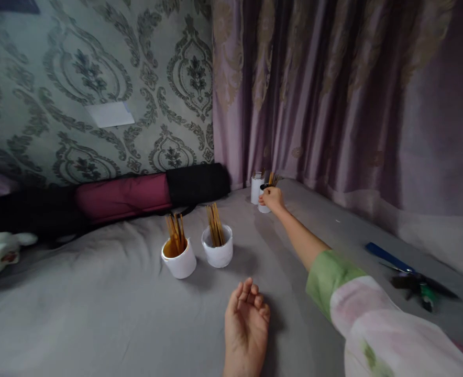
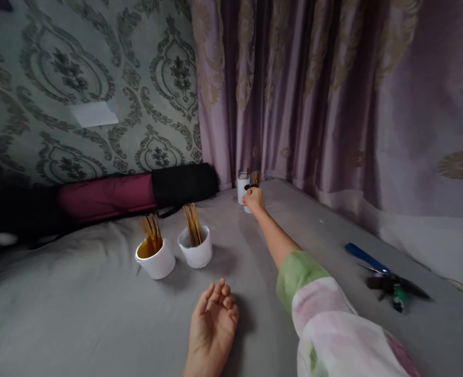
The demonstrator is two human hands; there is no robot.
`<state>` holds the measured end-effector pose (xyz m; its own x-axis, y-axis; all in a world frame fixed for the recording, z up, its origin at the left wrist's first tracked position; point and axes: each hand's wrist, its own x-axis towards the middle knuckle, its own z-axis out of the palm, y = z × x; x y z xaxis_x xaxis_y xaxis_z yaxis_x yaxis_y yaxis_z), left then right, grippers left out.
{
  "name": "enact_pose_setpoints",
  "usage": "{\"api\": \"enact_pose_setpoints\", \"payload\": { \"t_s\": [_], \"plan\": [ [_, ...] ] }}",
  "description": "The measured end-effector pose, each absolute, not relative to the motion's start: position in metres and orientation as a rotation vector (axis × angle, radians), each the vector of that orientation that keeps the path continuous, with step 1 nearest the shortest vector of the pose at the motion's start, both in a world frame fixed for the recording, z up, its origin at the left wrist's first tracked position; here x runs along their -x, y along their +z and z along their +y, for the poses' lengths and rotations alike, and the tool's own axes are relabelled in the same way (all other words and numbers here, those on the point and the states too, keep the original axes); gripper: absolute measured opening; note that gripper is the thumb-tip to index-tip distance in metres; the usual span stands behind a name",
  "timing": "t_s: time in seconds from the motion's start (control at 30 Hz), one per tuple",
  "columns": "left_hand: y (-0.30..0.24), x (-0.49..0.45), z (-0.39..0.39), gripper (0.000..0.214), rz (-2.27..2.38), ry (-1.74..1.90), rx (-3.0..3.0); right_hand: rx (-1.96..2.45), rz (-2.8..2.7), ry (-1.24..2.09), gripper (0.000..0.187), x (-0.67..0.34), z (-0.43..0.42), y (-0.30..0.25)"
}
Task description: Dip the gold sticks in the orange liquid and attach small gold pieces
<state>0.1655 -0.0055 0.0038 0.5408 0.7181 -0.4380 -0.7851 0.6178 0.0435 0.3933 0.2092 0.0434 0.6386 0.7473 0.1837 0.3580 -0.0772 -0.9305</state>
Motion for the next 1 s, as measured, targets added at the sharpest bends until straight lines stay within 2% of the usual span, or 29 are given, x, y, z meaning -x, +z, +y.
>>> {"api": "enact_pose_setpoints", "payload": {
  "t_s": [0.47,1.0],
  "plan": [
    [0.006,-0.165,-0.003,0.014,0.429,0.901,0.172,1.549,-0.891,0.469,0.026,-0.380,0.197,0.050],
    [0.007,-0.164,-0.003,0.016,0.411,0.908,0.163,1.401,-1.006,0.786,0.016,-0.316,0.151,0.042]
  ]
}}
